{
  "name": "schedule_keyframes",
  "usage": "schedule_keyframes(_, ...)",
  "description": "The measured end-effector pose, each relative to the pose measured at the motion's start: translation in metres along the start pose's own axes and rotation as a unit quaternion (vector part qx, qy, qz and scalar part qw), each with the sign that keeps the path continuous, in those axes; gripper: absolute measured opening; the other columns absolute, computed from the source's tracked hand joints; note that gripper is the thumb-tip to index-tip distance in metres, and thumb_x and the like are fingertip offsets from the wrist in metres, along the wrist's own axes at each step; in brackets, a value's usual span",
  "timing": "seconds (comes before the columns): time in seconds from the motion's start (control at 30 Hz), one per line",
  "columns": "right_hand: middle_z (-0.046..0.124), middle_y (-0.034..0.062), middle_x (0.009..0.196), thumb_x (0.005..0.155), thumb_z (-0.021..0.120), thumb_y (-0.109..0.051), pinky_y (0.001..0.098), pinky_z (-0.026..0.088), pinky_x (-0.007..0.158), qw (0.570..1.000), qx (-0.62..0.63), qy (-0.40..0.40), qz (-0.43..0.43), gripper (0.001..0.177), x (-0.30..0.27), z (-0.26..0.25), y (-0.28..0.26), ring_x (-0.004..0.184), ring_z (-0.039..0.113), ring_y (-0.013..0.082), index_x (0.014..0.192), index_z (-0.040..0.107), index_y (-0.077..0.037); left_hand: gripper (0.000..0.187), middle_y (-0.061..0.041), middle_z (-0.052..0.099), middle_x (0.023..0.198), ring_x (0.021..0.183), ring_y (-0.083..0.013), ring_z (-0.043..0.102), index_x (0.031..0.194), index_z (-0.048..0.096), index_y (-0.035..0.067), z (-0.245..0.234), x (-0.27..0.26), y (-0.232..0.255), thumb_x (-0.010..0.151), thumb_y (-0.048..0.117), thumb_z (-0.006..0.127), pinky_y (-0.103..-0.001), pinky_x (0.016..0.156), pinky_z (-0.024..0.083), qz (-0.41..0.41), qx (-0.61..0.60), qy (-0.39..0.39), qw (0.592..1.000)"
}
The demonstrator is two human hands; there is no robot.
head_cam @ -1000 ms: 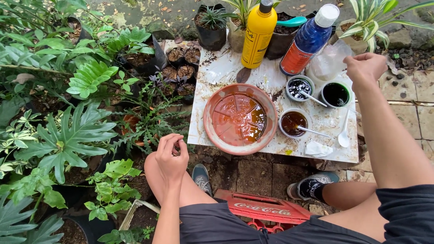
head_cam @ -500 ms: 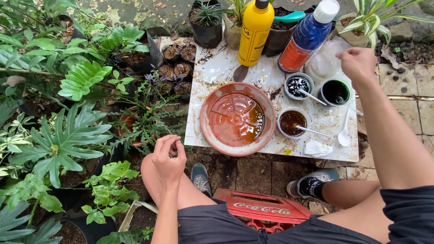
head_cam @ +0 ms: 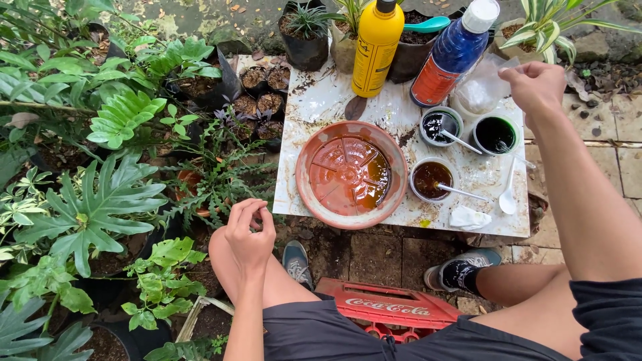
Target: A person is carefully mixing different colored liquids in a large bowl using a spoon and a small plastic bag for precise additions, likely for agricultural purposes.
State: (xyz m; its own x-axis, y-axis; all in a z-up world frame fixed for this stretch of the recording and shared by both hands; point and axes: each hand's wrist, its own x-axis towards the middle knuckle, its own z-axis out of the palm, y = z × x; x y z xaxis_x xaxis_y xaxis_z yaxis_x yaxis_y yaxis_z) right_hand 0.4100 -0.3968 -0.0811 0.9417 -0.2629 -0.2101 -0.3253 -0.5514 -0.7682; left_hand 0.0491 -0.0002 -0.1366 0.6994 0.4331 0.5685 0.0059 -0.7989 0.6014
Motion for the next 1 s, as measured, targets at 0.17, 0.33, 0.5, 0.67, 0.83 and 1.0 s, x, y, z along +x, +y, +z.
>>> schedule_keyframes(0.17, 0.074, -0.0023, 0.091, 0.103, 0.082, -0.022, 0.017, 0.063, 0.078, 0.99, 0.041, 0.055, -0.123, 0.008, -0.002, -0.015, 0.017, 0.078, 0.067, 0.0069, 0.098, 0.078, -0.018, 0.01, -0.015, 0.069, 0.098, 0.064, -0.0149, 0.058, 0.097, 0.073, -0.002, -0.002, 0.001, 0.006, 0.093, -0.005, 0.064, -0.023, 0.052, 0.049, 0.01, -0.012, 0.006, 1.0)
schedule_keyframes(0.33, 0.072, -0.0002, 0.096, 0.113, 0.072, -0.014, 0.0164, 0.062, 0.079, 0.982, 0.089, 0.021, -0.168, 0.014, -0.06, -0.037, 0.012, 0.08, 0.068, 0.007, 0.099, 0.072, -0.016, 0.012, -0.014, 0.069, 0.101, 0.063, -0.0148, 0.061, 0.106, 0.071, 0.001, -0.001, -0.001, 0.011, 0.094, 0.003, 0.067, -0.024, 0.054, 0.051, -0.005, -0.025, 0.006, 1.0)
schedule_keyframes(0.5, 0.075, 0.004, 0.1, 0.11, 0.068, -0.009, 0.0166, 0.064, 0.085, 0.982, 0.147, -0.068, -0.093, 0.005, -0.156, -0.053, -0.018, 0.085, 0.074, 0.0094, 0.107, 0.07, -0.012, 0.027, -0.014, 0.073, 0.101, 0.08, -0.0183, 0.07, 0.117, 0.066, 0.001, 0.013, 0.0, 0.063, 0.092, 0.008, 0.069, -0.027, 0.069, 0.062, -0.13, -0.135, -0.021, 0.982)
schedule_keyframes(0.67, 0.077, 0.0139, 0.108, 0.1, 0.066, -0.007, 0.0298, 0.063, 0.09, 0.962, 0.204, -0.17, 0.055, 0.01, -0.231, -0.043, -0.036, 0.095, 0.076, 0.0225, 0.109, 0.067, -0.003, 0.049, -0.013, 0.075, 0.11, 0.097, -0.0211, 0.075, 0.128, 0.059, 0.003, 0.031, 0.019, 0.157, 0.085, 0.019, 0.076, -0.028, 0.088, 0.066, -0.271, -0.317, -0.195, 0.888)
schedule_keyframes(0.83, 0.075, 0.0225, 0.1, 0.093, 0.073, -0.009, 0.0401, 0.063, 0.083, 0.912, 0.348, -0.218, 0.004, 0.019, -0.253, -0.023, 0.007, 0.085, 0.076, 0.0269, 0.107, 0.066, 0.002, 0.058, -0.021, 0.075, 0.109, 0.103, -0.0242, 0.074, 0.134, 0.057, -0.001, 0.053, 0.022, 0.183, 0.084, 0.014, 0.082, -0.035, 0.09, 0.063, -0.285, -0.439, -0.204, 0.828)
schedule_keyframes(1.0, 0.076, 0.0222, 0.098, 0.09, 0.075, -0.009, 0.0369, 0.064, 0.079, 0.896, 0.384, -0.222, 0.015, 0.018, -0.261, -0.031, 0.022, 0.082, 0.077, 0.0247, 0.1, 0.065, 0.002, 0.059, -0.022, 0.076, 0.106, 0.096, -0.0202, 0.074, 0.132, 0.057, 0.0, 0.054, 0.022, 0.196, 0.081, 0.014, 0.084, -0.034, 0.083, 0.066, -0.302, -0.459, -0.205, 0.81)
